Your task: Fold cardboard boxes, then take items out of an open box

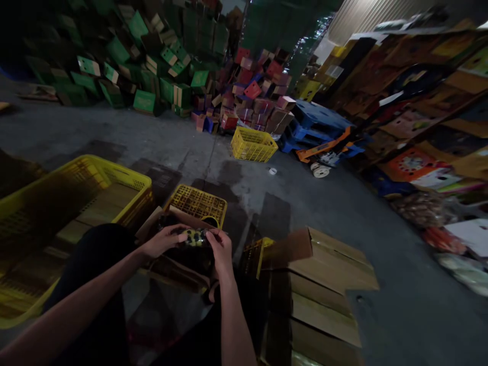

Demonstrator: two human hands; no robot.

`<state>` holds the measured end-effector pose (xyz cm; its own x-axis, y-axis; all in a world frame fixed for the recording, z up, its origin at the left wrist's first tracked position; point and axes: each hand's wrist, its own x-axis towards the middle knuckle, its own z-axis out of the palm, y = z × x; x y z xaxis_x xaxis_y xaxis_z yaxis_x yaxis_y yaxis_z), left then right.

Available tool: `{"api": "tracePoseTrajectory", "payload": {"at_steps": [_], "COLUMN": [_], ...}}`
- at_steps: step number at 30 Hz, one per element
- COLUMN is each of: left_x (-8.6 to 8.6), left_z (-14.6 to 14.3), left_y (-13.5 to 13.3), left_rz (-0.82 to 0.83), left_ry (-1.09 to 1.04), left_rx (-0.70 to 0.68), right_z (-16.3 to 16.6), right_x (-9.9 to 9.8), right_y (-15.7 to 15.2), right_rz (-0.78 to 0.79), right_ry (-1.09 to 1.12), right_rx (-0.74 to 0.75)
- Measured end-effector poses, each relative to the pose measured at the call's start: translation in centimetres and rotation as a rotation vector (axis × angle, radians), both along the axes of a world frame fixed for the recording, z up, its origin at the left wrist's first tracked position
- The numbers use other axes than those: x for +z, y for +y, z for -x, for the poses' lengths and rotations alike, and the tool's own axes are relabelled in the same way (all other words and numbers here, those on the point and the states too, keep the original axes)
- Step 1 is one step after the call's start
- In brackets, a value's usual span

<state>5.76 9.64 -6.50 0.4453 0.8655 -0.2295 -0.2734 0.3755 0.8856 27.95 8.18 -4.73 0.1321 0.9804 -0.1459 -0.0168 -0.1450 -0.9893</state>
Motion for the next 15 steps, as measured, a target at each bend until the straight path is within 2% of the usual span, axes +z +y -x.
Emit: {"api": "tracePoseTrajectory", "payload": {"at_steps": [3,7,15], "left_x": [-0.7,-1.4,0.2], "left_z": [0.2,0.3,0.4], "left_y": [0.0,0.1,0.3], "left_rz": [0.041,0.055,-0.217], "left_ry": [-0.06,0.008,0.145], "left_rx": [0.025,0.08,0.079], "right_z": [-0.1,-0.2,-0.1], "right_x": [0.1,0.2,-0.1], "right_y": [0.0,0.1,0.6], "right_rz": [0.003,-0.002,-0.034], "right_ry": [0.04,0.065,0.033], "right_rx": [-0.06,-0.086,-0.084]}}
